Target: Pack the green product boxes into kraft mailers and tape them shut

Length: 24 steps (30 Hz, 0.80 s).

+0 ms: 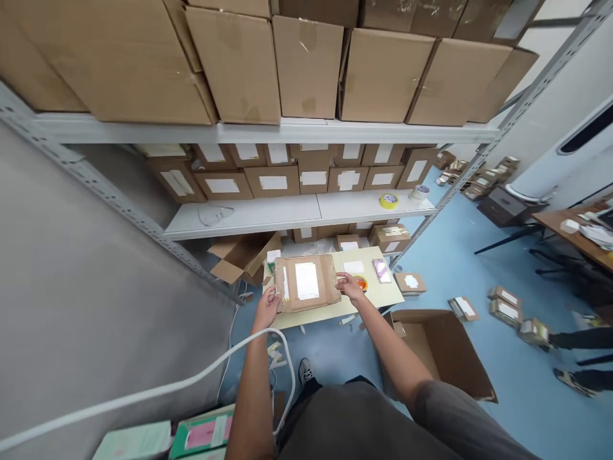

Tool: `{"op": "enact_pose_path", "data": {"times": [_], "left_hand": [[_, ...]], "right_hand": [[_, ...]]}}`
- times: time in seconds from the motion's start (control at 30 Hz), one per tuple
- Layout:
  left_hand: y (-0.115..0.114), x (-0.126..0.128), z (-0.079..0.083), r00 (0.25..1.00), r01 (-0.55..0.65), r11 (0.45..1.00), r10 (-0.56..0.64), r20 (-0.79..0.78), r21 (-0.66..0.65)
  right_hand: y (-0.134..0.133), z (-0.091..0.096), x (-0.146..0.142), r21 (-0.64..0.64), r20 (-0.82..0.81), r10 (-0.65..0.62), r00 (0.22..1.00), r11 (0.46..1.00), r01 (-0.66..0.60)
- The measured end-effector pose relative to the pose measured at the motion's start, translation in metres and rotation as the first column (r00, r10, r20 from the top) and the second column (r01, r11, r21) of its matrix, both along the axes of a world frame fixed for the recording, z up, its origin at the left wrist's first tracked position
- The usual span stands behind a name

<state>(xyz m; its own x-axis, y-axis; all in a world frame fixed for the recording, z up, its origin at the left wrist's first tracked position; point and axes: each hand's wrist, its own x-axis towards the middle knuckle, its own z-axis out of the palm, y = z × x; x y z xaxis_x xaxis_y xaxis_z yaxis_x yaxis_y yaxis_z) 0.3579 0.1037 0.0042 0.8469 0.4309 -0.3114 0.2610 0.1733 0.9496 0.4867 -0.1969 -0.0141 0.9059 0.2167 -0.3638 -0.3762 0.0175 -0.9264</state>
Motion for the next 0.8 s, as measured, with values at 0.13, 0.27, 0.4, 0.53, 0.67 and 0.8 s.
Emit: {"op": "enact_pose_path", "data": {"times": [0.13,0.27,0.4,0.53,0.67,0.8], "left_hand": [[0.003,0.051,-0.020,0.998,0.044,0.992,-0.037,-0.058,0.118],[-0.015,0.082,-0.027,0.966,0.175,0.913,-0.086,-0.245,0.368],[-0.050,0.093,-0.026,0.920,0.287,0.787,-0.068,-0.385,0.546],[-0.095,0.096,-0.027,0.908,0.343,0.707,-0.081,-0.410,0.619],[-0.136,0.098,-0.033,0.905,0.380,0.668,-0.123,-0.408,0.640],[-0.151,0.095,-0.033,0.881,0.455,0.637,-0.222,-0.418,0.622]], "right_hand": [[0.008,-0.038,0.016,-0.206,0.001,-0.047,0.999,0.977,0.046],[0.014,-0.074,0.008,-0.376,0.009,-0.049,0.999,0.925,0.049],[0.023,-0.104,-0.011,-0.352,0.048,0.232,0.971,0.914,-0.201],[0.037,-0.122,-0.021,-0.287,0.206,0.366,0.908,0.909,-0.301],[0.044,-0.128,-0.019,-0.336,0.234,0.370,0.899,0.899,-0.282],[0.037,-0.130,-0.016,-0.375,0.184,0.339,0.923,0.892,-0.253]]}}
